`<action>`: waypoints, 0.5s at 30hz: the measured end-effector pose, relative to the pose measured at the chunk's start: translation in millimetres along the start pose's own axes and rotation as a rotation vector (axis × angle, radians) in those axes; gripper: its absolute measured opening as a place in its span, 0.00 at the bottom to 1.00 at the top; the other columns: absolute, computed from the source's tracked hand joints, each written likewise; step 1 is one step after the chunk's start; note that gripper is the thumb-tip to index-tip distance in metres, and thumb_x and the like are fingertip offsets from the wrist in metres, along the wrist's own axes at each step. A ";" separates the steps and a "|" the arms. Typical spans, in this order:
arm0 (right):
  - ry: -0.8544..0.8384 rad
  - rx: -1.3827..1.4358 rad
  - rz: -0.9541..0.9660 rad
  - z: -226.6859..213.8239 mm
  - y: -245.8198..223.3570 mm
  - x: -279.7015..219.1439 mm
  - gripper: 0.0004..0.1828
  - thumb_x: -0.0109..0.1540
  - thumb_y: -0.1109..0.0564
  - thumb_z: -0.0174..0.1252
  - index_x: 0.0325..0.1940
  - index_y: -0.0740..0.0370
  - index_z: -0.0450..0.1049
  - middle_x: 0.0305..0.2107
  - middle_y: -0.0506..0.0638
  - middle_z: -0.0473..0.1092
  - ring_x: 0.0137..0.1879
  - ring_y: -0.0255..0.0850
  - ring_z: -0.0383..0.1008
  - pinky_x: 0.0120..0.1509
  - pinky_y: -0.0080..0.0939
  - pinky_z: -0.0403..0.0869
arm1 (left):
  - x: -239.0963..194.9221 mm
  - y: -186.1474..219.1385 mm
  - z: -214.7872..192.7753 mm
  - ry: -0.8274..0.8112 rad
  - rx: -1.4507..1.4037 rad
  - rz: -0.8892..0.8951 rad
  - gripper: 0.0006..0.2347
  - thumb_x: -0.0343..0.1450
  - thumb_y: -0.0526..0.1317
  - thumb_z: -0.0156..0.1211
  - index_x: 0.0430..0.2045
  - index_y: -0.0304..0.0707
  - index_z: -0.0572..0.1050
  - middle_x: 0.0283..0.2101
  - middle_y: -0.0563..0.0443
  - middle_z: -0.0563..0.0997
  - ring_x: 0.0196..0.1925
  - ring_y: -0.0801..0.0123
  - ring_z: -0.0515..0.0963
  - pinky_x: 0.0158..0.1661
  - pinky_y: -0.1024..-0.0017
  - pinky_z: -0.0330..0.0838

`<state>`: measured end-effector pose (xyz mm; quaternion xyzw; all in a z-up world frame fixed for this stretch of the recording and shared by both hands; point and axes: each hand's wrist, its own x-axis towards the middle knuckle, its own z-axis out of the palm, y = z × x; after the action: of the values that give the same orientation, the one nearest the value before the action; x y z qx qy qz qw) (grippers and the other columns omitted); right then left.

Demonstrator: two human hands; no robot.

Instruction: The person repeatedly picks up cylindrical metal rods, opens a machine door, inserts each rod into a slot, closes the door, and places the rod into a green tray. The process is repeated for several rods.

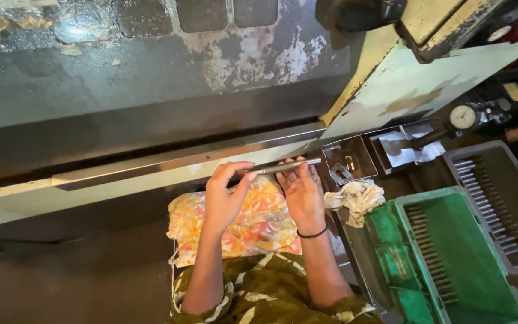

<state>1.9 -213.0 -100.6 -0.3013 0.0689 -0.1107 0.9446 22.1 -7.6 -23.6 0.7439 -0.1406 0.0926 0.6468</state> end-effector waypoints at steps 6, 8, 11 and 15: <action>-0.087 -0.049 0.000 25.4 -7.0 3.5 0.25 0.70 0.57 0.52 0.72 0.62 0.61 0.63 0.56 0.68 0.68 0.47 0.70 0.69 0.49 0.71 | 7.3 -7.1 1.4 0.039 0.051 0.067 0.09 0.67 0.31 0.69 0.39 0.33 0.79 0.42 0.46 0.83 0.47 0.58 0.83 0.49 0.68 0.74; -0.114 -0.061 0.006 31.4 -10.1 4.7 0.28 0.70 0.58 0.50 0.76 0.62 0.57 0.66 0.58 0.65 0.70 0.47 0.68 0.70 0.49 0.71 | 10.1 -11.1 2.8 0.042 0.037 0.084 0.10 0.66 0.31 0.68 0.40 0.33 0.79 0.43 0.46 0.83 0.48 0.58 0.83 0.50 0.68 0.74; -0.130 -0.080 0.012 33.4 -14.3 8.1 0.30 0.70 0.57 0.50 0.77 0.61 0.54 0.68 0.59 0.63 0.71 0.47 0.67 0.70 0.48 0.70 | 12.7 -16.5 5.9 0.017 0.019 0.074 0.11 0.65 0.29 0.68 0.40 0.33 0.79 0.43 0.45 0.83 0.48 0.58 0.83 0.51 0.68 0.74; -0.103 -0.092 0.009 17.3 -19.2 14.4 0.30 0.71 0.56 0.51 0.78 0.59 0.55 0.67 0.58 0.65 0.69 0.47 0.68 0.69 0.48 0.71 | 16.8 -21.9 15.5 -0.003 0.017 0.073 0.12 0.65 0.30 0.69 0.41 0.33 0.78 0.42 0.46 0.84 0.47 0.60 0.84 0.50 0.68 0.75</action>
<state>15.9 -222.3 -76.3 -0.3494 0.0263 -0.0876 0.9325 44.5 -21.7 -40.9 0.7438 -0.1679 0.1164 0.6365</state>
